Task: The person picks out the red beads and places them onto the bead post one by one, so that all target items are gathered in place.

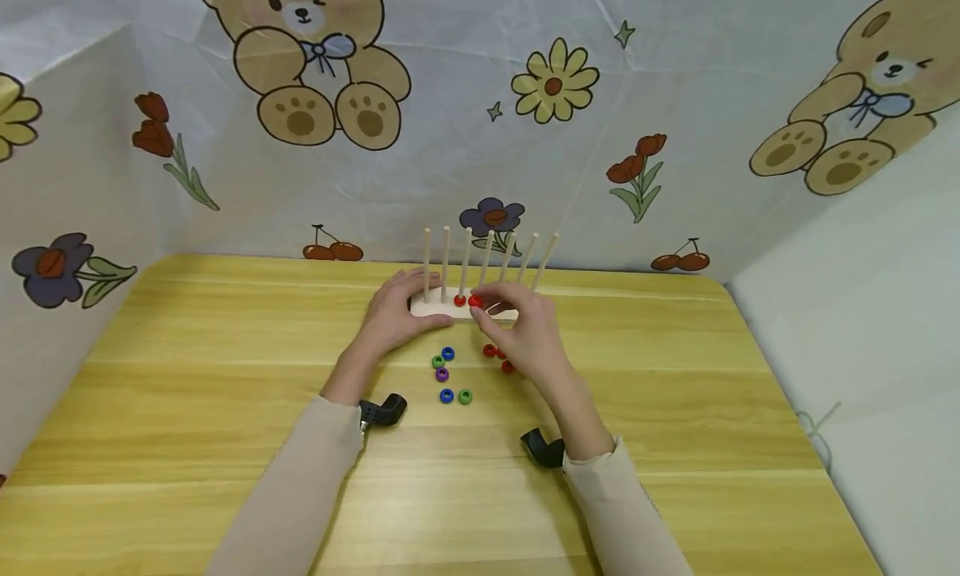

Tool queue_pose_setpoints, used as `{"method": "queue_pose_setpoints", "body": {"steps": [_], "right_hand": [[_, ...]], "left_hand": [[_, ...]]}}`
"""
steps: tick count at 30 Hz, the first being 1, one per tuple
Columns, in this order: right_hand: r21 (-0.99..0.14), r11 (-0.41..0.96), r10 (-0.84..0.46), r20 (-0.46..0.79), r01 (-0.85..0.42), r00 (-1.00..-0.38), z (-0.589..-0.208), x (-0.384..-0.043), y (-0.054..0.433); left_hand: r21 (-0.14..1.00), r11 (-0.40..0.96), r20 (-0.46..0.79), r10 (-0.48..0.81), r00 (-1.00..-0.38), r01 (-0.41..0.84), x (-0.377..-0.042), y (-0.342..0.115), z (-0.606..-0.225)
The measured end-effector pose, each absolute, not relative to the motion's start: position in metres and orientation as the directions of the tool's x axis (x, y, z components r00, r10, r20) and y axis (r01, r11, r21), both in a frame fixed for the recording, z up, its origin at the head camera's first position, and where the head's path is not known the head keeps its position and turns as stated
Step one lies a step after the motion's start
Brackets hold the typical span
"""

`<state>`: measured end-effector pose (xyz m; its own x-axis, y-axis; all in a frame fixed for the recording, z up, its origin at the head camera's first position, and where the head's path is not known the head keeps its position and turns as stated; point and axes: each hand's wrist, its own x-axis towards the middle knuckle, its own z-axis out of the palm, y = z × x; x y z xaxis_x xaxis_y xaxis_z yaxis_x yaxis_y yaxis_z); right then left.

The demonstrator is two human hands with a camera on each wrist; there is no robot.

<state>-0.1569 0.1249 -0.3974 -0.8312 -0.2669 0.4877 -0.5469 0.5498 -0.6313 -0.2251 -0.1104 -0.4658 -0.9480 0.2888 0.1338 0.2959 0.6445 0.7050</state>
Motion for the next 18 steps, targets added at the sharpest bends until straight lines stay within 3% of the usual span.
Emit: {"method": "queue_pose_setpoints", "body": {"steps": [10, 18], "right_hand": [[-0.579, 0.484, -0.170, 0.673, -0.656, -0.720, -0.364, -0.170, 0.113], [-0.517, 0.510, -0.042, 0.783, -0.688, -0.620, -0.344, -0.182, 0.098]], "left_hand": [[0.706, 0.639, 0.146, 0.291, -0.946, 0.305, -0.227, -0.114, -0.464], [0.718, 0.621, 0.148, 0.303, -0.941, 0.313, -0.225, -0.111, -0.466]]}}
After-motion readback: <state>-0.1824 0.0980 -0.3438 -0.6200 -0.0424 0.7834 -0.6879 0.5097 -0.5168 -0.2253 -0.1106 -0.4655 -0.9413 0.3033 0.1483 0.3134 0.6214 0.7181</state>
